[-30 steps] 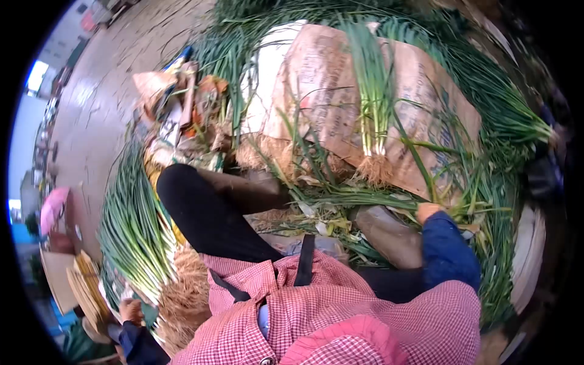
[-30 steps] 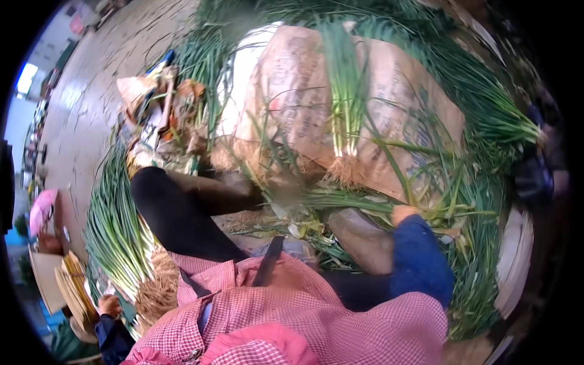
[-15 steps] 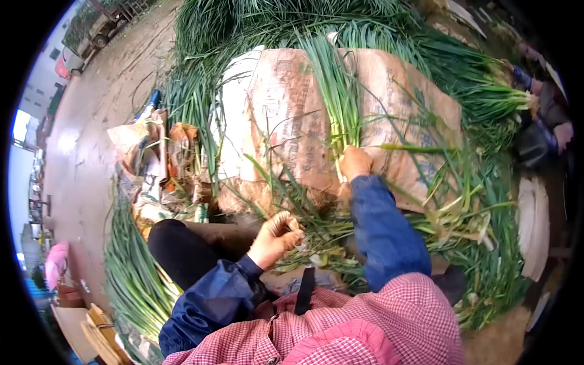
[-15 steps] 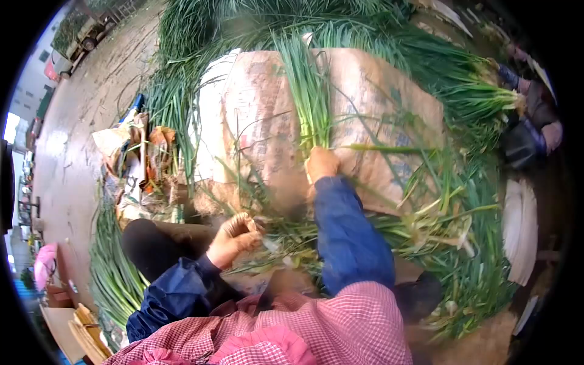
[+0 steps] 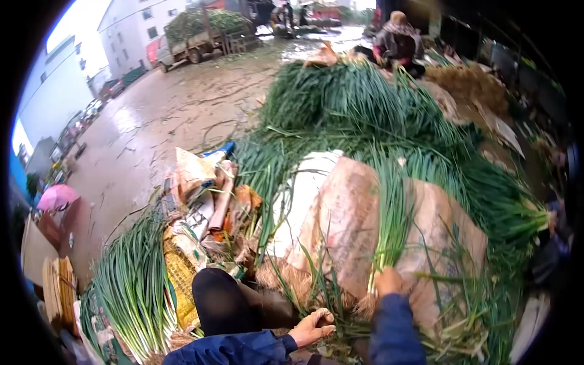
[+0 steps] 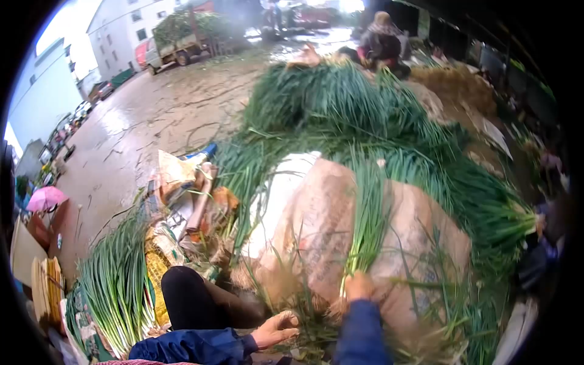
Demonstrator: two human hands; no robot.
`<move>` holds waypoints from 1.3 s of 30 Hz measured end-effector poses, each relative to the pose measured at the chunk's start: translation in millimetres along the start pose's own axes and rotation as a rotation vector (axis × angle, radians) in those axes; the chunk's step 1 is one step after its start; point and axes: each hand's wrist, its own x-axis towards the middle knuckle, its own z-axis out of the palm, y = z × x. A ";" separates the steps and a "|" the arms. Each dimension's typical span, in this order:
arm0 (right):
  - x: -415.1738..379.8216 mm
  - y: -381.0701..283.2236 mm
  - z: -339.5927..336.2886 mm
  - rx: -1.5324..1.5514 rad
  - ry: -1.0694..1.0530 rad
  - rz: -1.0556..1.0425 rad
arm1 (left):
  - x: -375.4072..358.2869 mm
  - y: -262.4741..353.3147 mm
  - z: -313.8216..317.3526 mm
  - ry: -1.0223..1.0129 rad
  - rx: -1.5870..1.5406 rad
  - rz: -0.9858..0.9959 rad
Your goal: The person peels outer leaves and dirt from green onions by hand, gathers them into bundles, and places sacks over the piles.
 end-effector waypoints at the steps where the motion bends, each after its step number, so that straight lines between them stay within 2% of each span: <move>1: -26.8 -16.6 -29.6 0.068 -0.018 -0.065 | 2.0 3.2 -1.7 0.041 0.017 0.059; 2: -52.7 -30.0 -50.4 0.134 -0.043 -0.121 | 0.9 10.6 -0.8 0.042 0.041 0.114; 4: -71.1 -11.1 -21.1 0.655 -0.321 -0.099 | 5.7 6.0 11.5 0.054 0.201 0.121; 6: -100.7 -29.6 -27.9 0.956 -0.731 0.044 | 7.7 -11.0 18.2 -0.125 0.072 0.081; 8: -107.1 -42.3 -24.6 1.075 -0.829 0.112 | 10.2 -46.5 27.7 0.121 0.297 0.448; 10: -90.9 -46.8 -10.7 1.139 -0.542 0.111 | 9.9 -75.7 22.8 0.123 0.007 0.135; 12: -77.6 -39.6 21.9 1.139 -0.244 0.056 | 21.0 -95.9 26.1 0.214 -0.074 0.156; 14: -94.4 -30.5 36.9 1.027 -0.086 -0.088 | 23.3 -101.0 21.0 0.276 -0.008 0.097; 15: -123.5 -43.8 -4.5 1.281 -0.218 0.071 | 25.4 -92.1 18.9 0.305 -0.078 0.063; 16: -131.6 -19.3 10.7 1.423 -0.052 -0.090 | 24.6 -81.7 18.1 0.333 -0.273 0.008; 17: -148.7 -8.7 -10.4 1.585 0.058 -0.045 | 21.4 -73.8 17.8 0.370 -1.274 -0.056; 18: -159.4 0.9 -44.2 1.749 0.247 0.076 | 17.8 -61.0 16.2 0.448 -1.572 -0.081; 19: -167.4 16.5 -74.2 1.866 0.473 0.206 | 15.1 -51.5 20.0 0.515 -1.568 -0.114; 20: -167.5 24.8 -95.0 1.902 0.609 0.326 | 11.8 -35.5 16.7 0.374 -0.931 -0.149; 21: -173.5 49.9 -92.2 1.876 0.326 0.142 | 8.2 -19.6 13.6 0.285 -0.290 -0.140; 22: -171.9 54.8 -68.6 1.681 0.045 0.213 | 8.8 -18.4 15.4 0.290 -0.408 -0.145; 23: -170.0 59.9 -44.9 1.446 -0.231 0.217 | 3.7 -17.9 14.1 0.153 -0.523 -0.186; 24: -159.3 40.8 -31.7 1.377 -0.372 0.227 | -2.3 -10.9 9.1 0.047 -0.634 -0.210; 26: -132.1 1.5 -10.4 1.345 -0.395 0.218 | -12.8 2.3 20.7 -0.012 -0.828 -0.177; 28: -114.5 -34.1 -29.0 1.241 -0.296 0.096 | -21.3 10.5 26.9 0.059 -0.677 -0.133; 29: -116.9 -47.8 -41.8 1.210 -0.235 0.110 | -23.8 11.1 27.8 0.056 -0.621 0.011; 30: -101.4 -22.4 9.5 1.122 -0.180 -0.041 | -22.3 11.6 28.6 0.164 -0.461 0.027; 31: -86.1 2.5 60.0 1.032 -0.110 -0.182 | -20.1 3.4 27.9 0.224 -0.439 0.050; 34: -139.0 -13.5 21.9 1.279 -0.060 0.070 | -4.7 -28.9 18.7 0.350 -0.356 0.121; 36: -152.2 0.8 33.9 1.135 0.008 0.074 | -0.8 -44.6 23.3 0.391 -0.061 0.253; 37: -154.5 4.1 39.9 1.137 0.026 0.092 | -6.9 -50.4 24.0 0.346 -0.065 0.092; 38: -159.1 0.9 37.0 1.139 0.035 0.102 | -6.3 -58.4 25.1 0.358 -0.025 0.144; 39: -163.6 -2.3 32.4 0.834 0.034 0.017 | -4.7 -63.9 21.7 0.376 -0.074 0.147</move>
